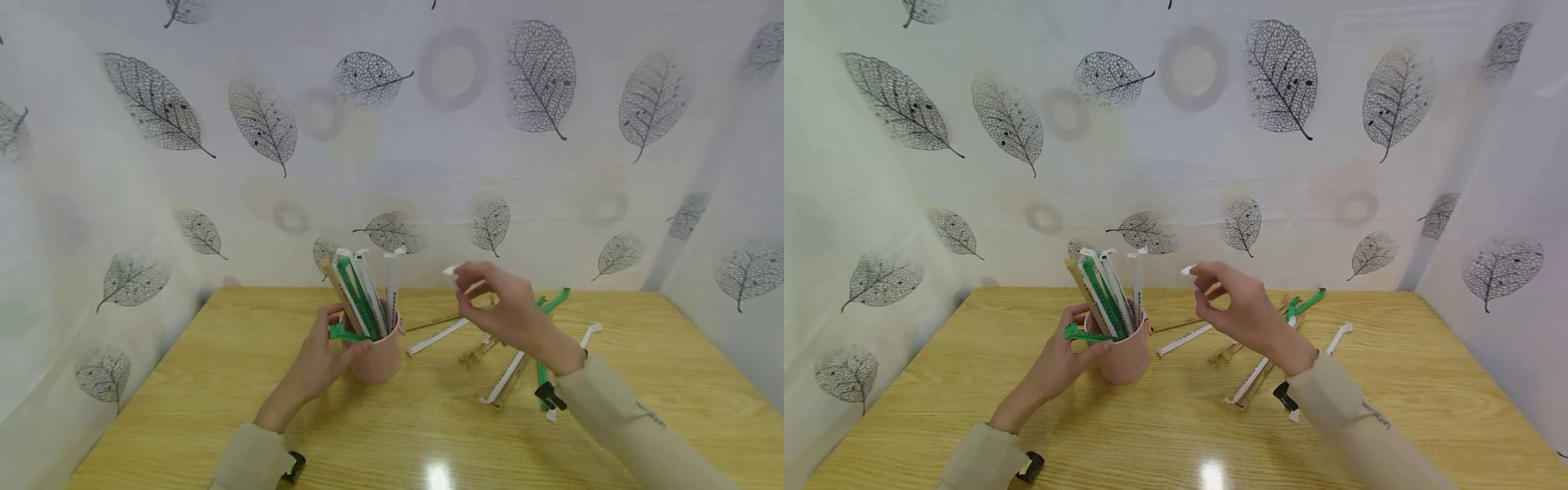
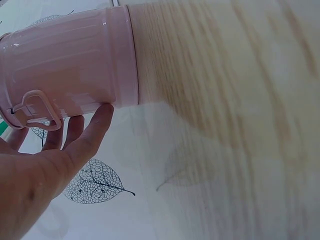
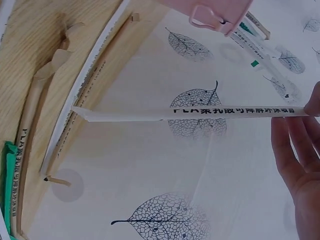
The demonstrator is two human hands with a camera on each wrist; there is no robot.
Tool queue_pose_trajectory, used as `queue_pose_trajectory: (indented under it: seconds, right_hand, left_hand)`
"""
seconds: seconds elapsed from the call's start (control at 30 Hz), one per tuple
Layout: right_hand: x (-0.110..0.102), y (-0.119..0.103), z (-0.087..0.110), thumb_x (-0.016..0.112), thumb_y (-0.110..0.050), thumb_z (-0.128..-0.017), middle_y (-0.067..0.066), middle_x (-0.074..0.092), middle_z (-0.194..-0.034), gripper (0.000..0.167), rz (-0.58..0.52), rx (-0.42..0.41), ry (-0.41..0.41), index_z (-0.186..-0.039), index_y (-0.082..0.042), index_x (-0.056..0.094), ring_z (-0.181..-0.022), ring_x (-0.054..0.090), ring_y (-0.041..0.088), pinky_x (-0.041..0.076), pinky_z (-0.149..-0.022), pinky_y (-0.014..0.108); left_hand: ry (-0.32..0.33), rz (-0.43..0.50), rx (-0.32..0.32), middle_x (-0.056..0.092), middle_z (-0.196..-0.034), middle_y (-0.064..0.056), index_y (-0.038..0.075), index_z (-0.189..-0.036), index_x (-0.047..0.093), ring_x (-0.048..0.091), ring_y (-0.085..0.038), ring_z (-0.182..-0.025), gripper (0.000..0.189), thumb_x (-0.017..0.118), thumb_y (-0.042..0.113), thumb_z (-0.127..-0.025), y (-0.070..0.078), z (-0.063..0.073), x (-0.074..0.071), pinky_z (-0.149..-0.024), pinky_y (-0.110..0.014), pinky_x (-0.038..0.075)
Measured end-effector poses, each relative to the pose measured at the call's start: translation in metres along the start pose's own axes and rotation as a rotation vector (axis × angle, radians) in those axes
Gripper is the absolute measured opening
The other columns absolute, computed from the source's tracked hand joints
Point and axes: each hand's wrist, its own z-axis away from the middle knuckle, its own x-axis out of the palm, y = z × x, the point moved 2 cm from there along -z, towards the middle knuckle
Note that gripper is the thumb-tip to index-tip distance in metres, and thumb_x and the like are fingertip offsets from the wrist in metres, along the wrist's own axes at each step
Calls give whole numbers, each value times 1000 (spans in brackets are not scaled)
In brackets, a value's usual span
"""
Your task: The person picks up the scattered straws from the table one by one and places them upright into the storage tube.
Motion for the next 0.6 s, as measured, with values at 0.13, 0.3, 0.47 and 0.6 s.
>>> queue_pose_trajectory:
  seconds: [0.13, 0.3, 0.47, 0.6]
  right_hand:
    - [-3, -3, -11, 67, 15, -80, 11, 67, -88, 42, -40, 3, 73, -121, 9, 60, -80, 68, 18, 59, -73, 17]
    - [-7, -8, -26, 68, 19, -77, 11, 69, -86, 48, -68, 23, 123, -124, 9, 64, -82, 68, 12, 59, -73, 18]
    - [-8, -13, -43, 69, 17, -80, 16, 72, -89, 42, -128, 97, 170, -120, 9, 66, -87, 69, 4, 61, -71, 21]
    - [-8, -18, -58, 68, 17, -81, 20, 72, -92, 42, -206, 177, 214, -122, 9, 65, -88, 70, 4, 62, -71, 24]
  left_hand:
    - [5, -2, 7, 46, -150, -22, 13, -151, 30, 50, -40, -138, 73, 71, 40, -96, 0, 0, 1, -110, -62, 44]
    - [7, -9, 17, 47, -150, -22, 12, -151, 30, 50, -40, -137, 73, 70, 40, -97, -1, 0, 1, -109, -62, 45]
    - [9, -8, 11, 47, -149, -22, 12, -150, 31, 50, -40, -137, 72, 69, 41, -97, 0, 1, 0, -110, -62, 44]
    - [13, -7, 9, 47, -149, -23, 12, -150, 31, 50, -41, -137, 72, 70, 40, -96, 1, 1, 0, -110, -62, 44]
